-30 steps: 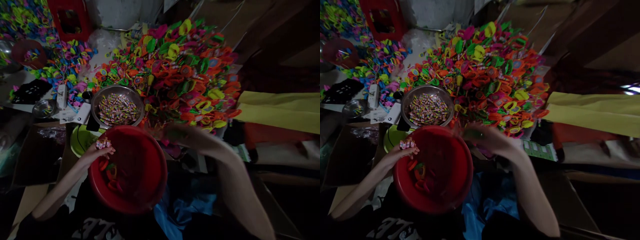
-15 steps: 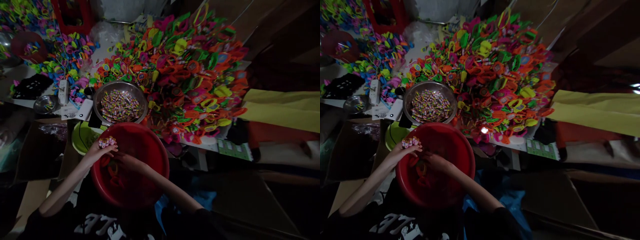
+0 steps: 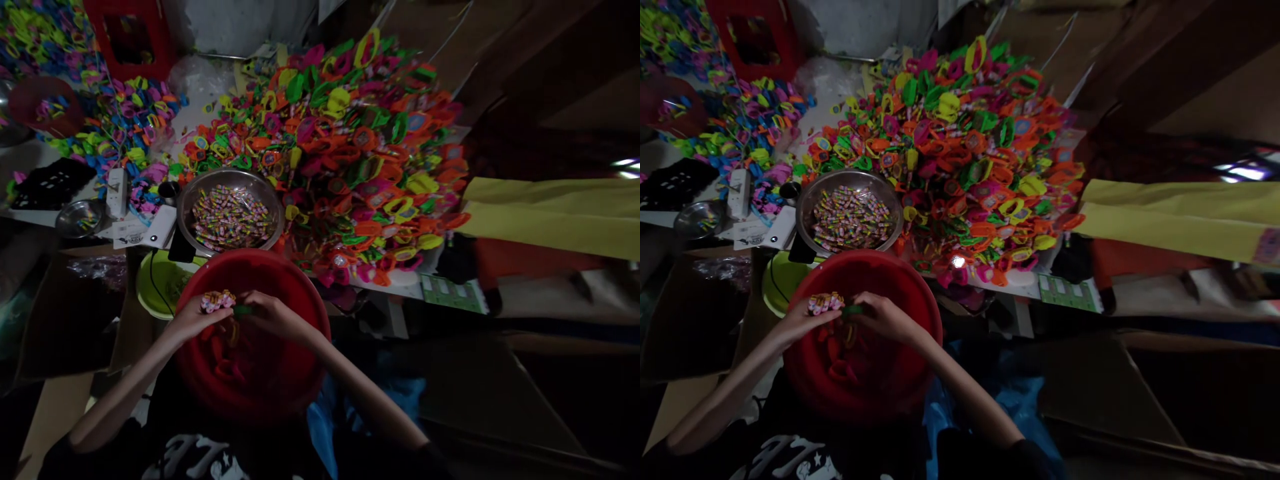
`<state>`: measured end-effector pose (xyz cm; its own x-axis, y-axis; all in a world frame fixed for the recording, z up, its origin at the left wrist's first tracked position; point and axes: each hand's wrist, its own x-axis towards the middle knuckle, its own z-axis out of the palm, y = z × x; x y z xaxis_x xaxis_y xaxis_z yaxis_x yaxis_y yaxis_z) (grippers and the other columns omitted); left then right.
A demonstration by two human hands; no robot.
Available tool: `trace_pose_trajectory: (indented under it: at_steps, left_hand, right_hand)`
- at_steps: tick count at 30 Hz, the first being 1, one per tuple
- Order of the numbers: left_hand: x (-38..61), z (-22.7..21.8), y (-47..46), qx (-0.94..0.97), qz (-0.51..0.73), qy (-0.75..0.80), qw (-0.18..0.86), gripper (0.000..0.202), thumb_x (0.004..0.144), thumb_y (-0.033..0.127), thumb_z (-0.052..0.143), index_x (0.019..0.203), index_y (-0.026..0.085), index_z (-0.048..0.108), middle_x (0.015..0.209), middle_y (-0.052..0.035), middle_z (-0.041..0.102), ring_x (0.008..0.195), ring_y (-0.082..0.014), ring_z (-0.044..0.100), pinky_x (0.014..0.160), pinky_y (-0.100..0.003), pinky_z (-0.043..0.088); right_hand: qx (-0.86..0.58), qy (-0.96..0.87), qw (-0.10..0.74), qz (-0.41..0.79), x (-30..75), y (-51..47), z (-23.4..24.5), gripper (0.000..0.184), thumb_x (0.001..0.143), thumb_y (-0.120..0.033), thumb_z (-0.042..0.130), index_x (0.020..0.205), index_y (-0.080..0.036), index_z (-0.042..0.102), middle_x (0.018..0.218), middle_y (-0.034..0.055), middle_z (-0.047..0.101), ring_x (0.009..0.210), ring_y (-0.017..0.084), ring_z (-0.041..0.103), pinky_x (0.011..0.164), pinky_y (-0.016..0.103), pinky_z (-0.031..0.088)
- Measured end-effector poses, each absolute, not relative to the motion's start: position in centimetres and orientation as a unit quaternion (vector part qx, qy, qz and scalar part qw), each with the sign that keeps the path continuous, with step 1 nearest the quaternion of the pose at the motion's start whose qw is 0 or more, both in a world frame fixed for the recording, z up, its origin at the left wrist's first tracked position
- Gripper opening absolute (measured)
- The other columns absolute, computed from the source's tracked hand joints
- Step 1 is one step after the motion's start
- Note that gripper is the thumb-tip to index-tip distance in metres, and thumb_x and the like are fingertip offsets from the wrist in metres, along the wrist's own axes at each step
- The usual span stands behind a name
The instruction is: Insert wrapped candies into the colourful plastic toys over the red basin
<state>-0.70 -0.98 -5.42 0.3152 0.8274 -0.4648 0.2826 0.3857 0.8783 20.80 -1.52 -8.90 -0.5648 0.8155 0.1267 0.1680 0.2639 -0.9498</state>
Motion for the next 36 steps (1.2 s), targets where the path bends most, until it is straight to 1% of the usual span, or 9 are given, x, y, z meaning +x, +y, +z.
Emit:
trace_pose_trajectory:
  at_steps: [2, 7, 12, 15, 19, 22, 25, 30, 36]
  left_hand:
    - [-0.4, -5.6, -1.1, 0.525, 0.218, 0.534, 0.626, 0.035, 0.071, 0.038, 0.069, 0.095, 0.014, 0.067, 0.098, -0.0068, 0.070, 0.093, -0.0224, 0.063, 0.084, -0.031, 0.049]
    - [0.3, -5.5, -1.1, 0.523, 0.230, 0.521, 0.634, 0.038, 0.072, 0.041, 0.068, 0.098, 0.014, 0.066, 0.102, -0.0076, 0.069, 0.098, -0.0231, 0.061, 0.087, -0.031, 0.048]
    - [0.6, -5.1, -1.0, 0.536, 0.242, 0.524, 0.616, 0.034, 0.073, 0.040, 0.066, 0.094, 0.014, 0.065, 0.098, -0.0070, 0.068, 0.092, -0.0208, 0.062, 0.084, -0.029, 0.048]
    - [0.8, -4.8, -1.1, 0.575, 0.253, 0.510, 0.587, 0.031, 0.073, 0.038, 0.067, 0.092, 0.014, 0.063, 0.092, -0.0054, 0.068, 0.088, -0.0191, 0.062, 0.083, -0.028, 0.047]
    - [1.0, -4.1, -1.3, 0.595, 0.233, 0.519, 0.568, 0.034, 0.072, 0.039, 0.068, 0.099, 0.017, 0.062, 0.097, -0.0040, 0.067, 0.090, -0.0187, 0.062, 0.083, -0.027, 0.047]
    - [1.1, -3.5, -1.4, 0.596, 0.213, 0.518, 0.576, 0.040, 0.072, 0.041, 0.069, 0.104, 0.019, 0.060, 0.098, -0.0032, 0.067, 0.089, -0.0187, 0.063, 0.080, -0.026, 0.048]
    - [1.1, -3.0, -1.4, 0.602, 0.206, 0.513, 0.576, 0.038, 0.074, 0.042, 0.068, 0.102, 0.018, 0.059, 0.093, -0.0034, 0.067, 0.085, -0.0183, 0.063, 0.076, -0.025, 0.049]
    - [1.2, -2.5, -1.0, 0.624, 0.209, 0.491, 0.571, 0.033, 0.076, 0.041, 0.067, 0.097, 0.017, 0.063, 0.095, -0.0042, 0.068, 0.087, -0.0184, 0.062, 0.080, -0.025, 0.047]
    - [1.2, -2.5, -0.8, 0.632, 0.200, 0.484, 0.572, 0.029, 0.076, 0.040, 0.066, 0.095, 0.017, 0.064, 0.091, -0.0031, 0.069, 0.085, -0.0178, 0.063, 0.076, -0.023, 0.047]
  right_hand:
    - [-0.350, -0.712, 0.334, 0.509, 21.0, -1.5, -8.6, 0.017, 0.088, -0.030, 0.057, 0.096, -0.015, 0.056, 0.095, 0.0062, 0.062, 0.086, 0.014, 0.061, 0.077, 0.026, 0.048]
    - [-0.376, -0.673, 0.377, 0.513, 20.9, -1.7, -8.2, 0.030, 0.081, -0.042, 0.064, 0.094, -0.015, 0.057, 0.089, 0.0047, 0.062, 0.081, 0.014, 0.059, 0.073, 0.025, 0.047]
    - [-0.398, -0.649, 0.409, 0.504, 20.9, -2.1, -7.1, 0.029, 0.088, -0.045, 0.054, 0.090, -0.016, 0.055, 0.086, 0.0046, 0.059, 0.080, 0.014, 0.058, 0.072, 0.026, 0.048]
    - [-0.396, -0.704, 0.381, 0.450, 21.2, -2.2, -6.1, 0.024, 0.093, -0.040, 0.046, 0.090, -0.017, 0.051, 0.084, 0.0043, 0.056, 0.079, 0.015, 0.055, 0.072, 0.027, 0.047]
    - [-0.371, -0.798, 0.289, 0.377, 21.8, -2.1, -4.2, 0.017, 0.096, -0.031, 0.040, 0.090, -0.018, 0.047, 0.085, 0.0048, 0.054, 0.078, 0.015, 0.053, 0.072, 0.027, 0.044]
    - [-0.369, -0.832, 0.230, 0.344, 22.3, -1.9, -3.0, 0.017, 0.097, -0.033, 0.040, 0.092, -0.017, 0.045, 0.085, 0.0048, 0.054, 0.075, 0.016, 0.055, 0.068, 0.028, 0.044]
    - [-0.381, -0.850, 0.198, 0.305, 22.7, -1.7, -2.2, 0.018, 0.097, -0.033, 0.039, 0.093, -0.017, 0.045, 0.086, 0.0053, 0.055, 0.076, 0.017, 0.057, 0.067, 0.029, 0.044]
    - [-0.361, -0.877, 0.192, 0.253, 22.7, -1.6, -1.5, 0.025, 0.098, -0.038, 0.037, 0.087, -0.017, 0.045, 0.083, 0.0057, 0.054, 0.072, 0.016, 0.055, 0.062, 0.027, 0.044]
    - [-0.352, -0.892, 0.191, 0.210, 22.4, -1.3, -1.5, 0.028, 0.098, -0.040, 0.036, 0.084, -0.017, 0.044, 0.080, 0.0060, 0.055, 0.071, 0.016, 0.054, 0.061, 0.027, 0.043]
